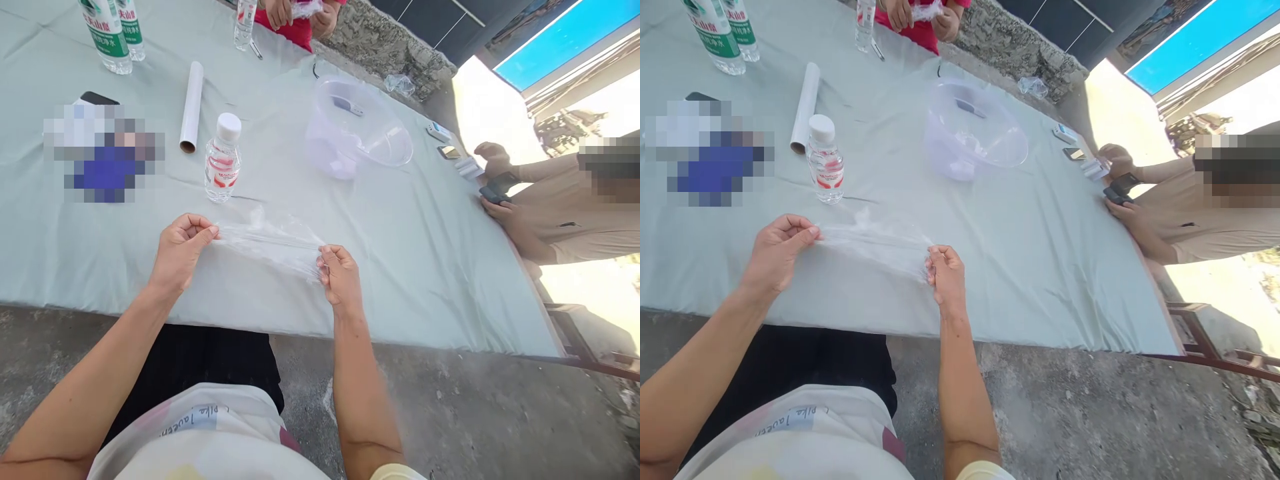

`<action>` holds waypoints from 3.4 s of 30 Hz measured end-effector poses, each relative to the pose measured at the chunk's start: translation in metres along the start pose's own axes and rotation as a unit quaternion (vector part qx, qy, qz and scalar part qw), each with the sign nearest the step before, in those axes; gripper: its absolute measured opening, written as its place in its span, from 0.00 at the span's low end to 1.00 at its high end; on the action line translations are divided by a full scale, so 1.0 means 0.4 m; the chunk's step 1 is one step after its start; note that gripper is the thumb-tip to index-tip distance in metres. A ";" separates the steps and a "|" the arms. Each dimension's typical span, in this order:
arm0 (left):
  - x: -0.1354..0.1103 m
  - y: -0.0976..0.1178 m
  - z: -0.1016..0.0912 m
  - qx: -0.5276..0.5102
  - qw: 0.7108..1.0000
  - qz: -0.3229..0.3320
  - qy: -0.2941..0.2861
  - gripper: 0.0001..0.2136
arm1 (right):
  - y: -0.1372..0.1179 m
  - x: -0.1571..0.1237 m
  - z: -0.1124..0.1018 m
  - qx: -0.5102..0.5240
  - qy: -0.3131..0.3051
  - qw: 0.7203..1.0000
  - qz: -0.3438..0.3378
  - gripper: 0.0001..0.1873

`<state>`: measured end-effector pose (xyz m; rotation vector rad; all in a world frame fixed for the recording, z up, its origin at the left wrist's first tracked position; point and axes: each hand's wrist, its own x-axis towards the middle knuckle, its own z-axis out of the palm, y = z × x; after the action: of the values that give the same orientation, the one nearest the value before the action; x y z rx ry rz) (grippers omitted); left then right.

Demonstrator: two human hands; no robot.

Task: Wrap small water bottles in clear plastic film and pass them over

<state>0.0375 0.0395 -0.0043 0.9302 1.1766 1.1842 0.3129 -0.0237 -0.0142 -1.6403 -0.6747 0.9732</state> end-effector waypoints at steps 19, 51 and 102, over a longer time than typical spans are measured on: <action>-0.054 0.035 0.097 0.305 0.915 0.256 0.059 0.12 | 0.080 0.042 -0.003 -0.273 0.091 0.951 -0.115 0.13; -0.042 -0.201 0.200 0.538 0.718 0.357 -0.262 0.21 | -0.246 0.339 0.260 -0.381 -0.281 0.871 -0.127 0.11; 0.271 0.048 0.048 0.262 0.935 0.234 -0.040 0.23 | 0.099 0.033 0.159 -0.505 -0.094 0.772 -0.374 0.22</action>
<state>0.0510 0.1502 -0.0014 1.7227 1.2700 1.2004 0.2631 0.0078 -0.0622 -1.8418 -2.0565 0.1064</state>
